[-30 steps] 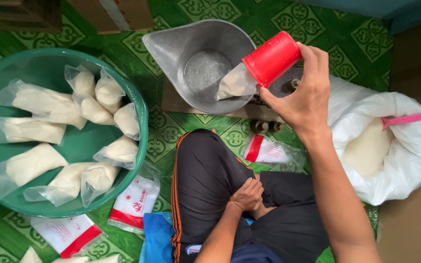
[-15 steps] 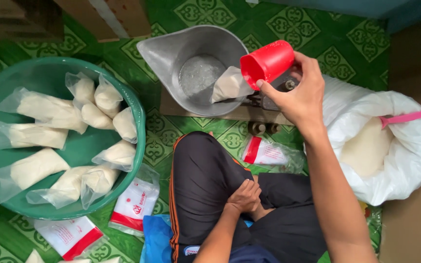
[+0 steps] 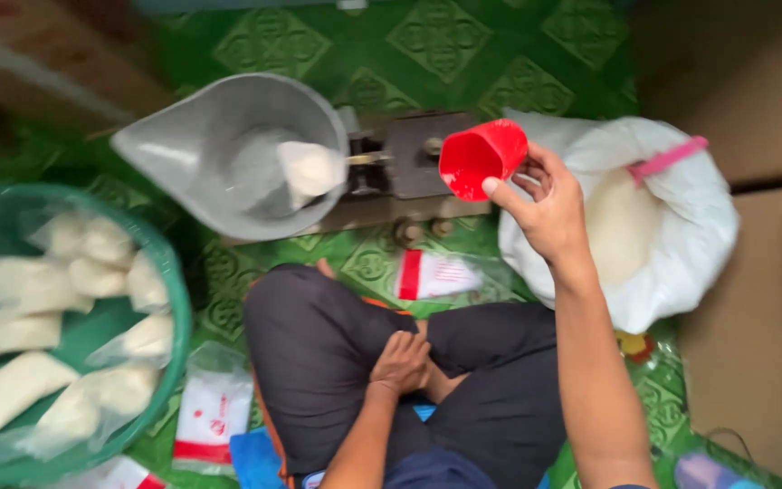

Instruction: A person manually scoops white powder from a large sack into a container on a scale to reach a specific weight.

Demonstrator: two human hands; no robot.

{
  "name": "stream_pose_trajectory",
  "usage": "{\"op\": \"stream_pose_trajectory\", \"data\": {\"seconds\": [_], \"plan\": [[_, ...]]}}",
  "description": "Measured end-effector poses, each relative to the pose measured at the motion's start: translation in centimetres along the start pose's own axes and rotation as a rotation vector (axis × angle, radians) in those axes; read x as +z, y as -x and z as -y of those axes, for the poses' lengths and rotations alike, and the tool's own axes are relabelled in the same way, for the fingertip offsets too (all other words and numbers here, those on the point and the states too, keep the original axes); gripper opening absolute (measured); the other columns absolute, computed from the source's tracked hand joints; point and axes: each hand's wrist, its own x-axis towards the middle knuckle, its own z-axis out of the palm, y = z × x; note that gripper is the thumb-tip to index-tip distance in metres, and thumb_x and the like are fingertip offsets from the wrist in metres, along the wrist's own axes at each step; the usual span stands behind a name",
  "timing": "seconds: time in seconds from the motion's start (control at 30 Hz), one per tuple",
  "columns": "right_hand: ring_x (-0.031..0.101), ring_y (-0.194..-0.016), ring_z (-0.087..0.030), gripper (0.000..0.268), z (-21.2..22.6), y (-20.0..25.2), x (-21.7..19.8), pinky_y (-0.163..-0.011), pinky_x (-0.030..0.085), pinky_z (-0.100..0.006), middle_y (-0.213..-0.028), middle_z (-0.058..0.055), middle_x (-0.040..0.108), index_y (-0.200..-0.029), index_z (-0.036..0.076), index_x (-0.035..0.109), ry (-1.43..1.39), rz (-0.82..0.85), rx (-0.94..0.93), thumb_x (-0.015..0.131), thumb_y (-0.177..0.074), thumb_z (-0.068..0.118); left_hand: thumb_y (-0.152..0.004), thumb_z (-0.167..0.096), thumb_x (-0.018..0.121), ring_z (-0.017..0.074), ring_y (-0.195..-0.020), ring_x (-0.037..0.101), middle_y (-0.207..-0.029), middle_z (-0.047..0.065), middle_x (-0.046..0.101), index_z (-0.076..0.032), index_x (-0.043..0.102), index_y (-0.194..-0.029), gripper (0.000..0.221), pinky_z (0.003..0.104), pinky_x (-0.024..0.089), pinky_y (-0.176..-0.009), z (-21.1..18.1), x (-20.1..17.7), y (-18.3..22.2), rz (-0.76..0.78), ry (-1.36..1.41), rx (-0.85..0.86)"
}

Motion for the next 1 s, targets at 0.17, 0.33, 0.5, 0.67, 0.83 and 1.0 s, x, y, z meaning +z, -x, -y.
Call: {"op": "stream_pose_trajectory", "data": {"seconds": [0.17, 0.33, 0.5, 0.67, 0.83, 1.0], "plan": [[0.061, -0.103, -0.021, 0.069, -2.3, 2.8, -9.4, -0.097, 0.052, -0.033, -0.114, -0.013, 0.061, -0.128, -0.001, 0.055, 0.141, -0.201, 0.120, 0.086, -0.071, 0.024, -0.071, -0.027, 0.053, 0.0262, -0.081, 0.054, -0.090, 0.006, 0.058, -0.016, 0.059, -0.082, 0.017, 0.038, 0.044, -0.088, -0.3, -2.3, -2.0, 0.027, -0.019, -0.007], [0.062, -0.103, -0.020, 0.067, -8.9, 4.3, -17.8, -0.095, 0.054, -0.030, -0.121, -0.012, 0.059, -0.128, 0.002, 0.056, 0.324, -0.403, 0.205, 0.081, -0.072, 0.030, -0.074, -0.027, 0.051, 0.0240, -0.074, 0.050, -0.080, 0.002, 0.052, -0.018, 0.058, -0.080, 0.013, 0.035, 0.042, -0.084, -0.8, -4.2, -4.3, 0.129, -0.101, 0.001], [0.056, -0.111, -0.040, 0.074, -16.0, 5.1, -19.9, -0.097, 0.045, -0.044, -0.115, -0.024, 0.057, -0.126, -0.005, 0.054, 0.713, -0.549, -0.041, 0.089, -0.070, 0.026, -0.078, -0.028, 0.051, 0.0233, -0.076, 0.051, -0.079, 0.001, 0.051, -0.019, 0.059, -0.080, 0.012, 0.035, 0.041, -0.086, -1.3, -4.7, -5.2, 0.195, -0.172, -0.024], [0.051, -0.106, -0.037, 0.084, -18.2, 4.8, -20.4, -0.084, 0.050, -0.045, -0.116, -0.018, 0.046, -0.127, 0.000, 0.050, 0.861, -0.340, 0.012, 0.093, -0.058, 0.021, -0.078, -0.030, 0.050, 0.0225, -0.075, 0.051, -0.078, 0.001, 0.050, -0.020, 0.058, -0.078, 0.013, 0.035, 0.041, -0.084, -1.7, -4.6, -5.8, 0.255, -0.217, -0.033], [0.053, -0.105, -0.036, 0.082, -18.9, 2.7, -20.2, -0.088, 0.049, -0.040, -0.114, -0.016, 0.044, -0.125, 0.002, 0.050, 0.749, -0.371, 0.071, 0.093, -0.057, 0.022, -0.079, -0.029, 0.049, 0.0229, -0.076, 0.052, -0.080, 0.001, 0.051, -0.019, 0.060, -0.080, 0.015, 0.034, 0.042, -0.083, -2.0, -4.9, -6.5, 0.250, -0.250, -0.020], [0.055, -0.098, -0.043, 0.085, -21.7, 0.9, -18.7, -0.073, 0.050, -0.048, -0.108, -0.018, 0.049, -0.121, 0.004, 0.051, 0.823, -0.184, 0.274, 0.088, -0.061, 0.052, -0.078, -0.031, 0.049, 0.0212, -0.079, 0.054, -0.082, -0.001, 0.053, -0.021, 0.059, -0.078, 0.015, 0.034, 0.041, -0.086, -2.1, -4.3, -6.1, 0.314, -0.277, -0.063]]}}
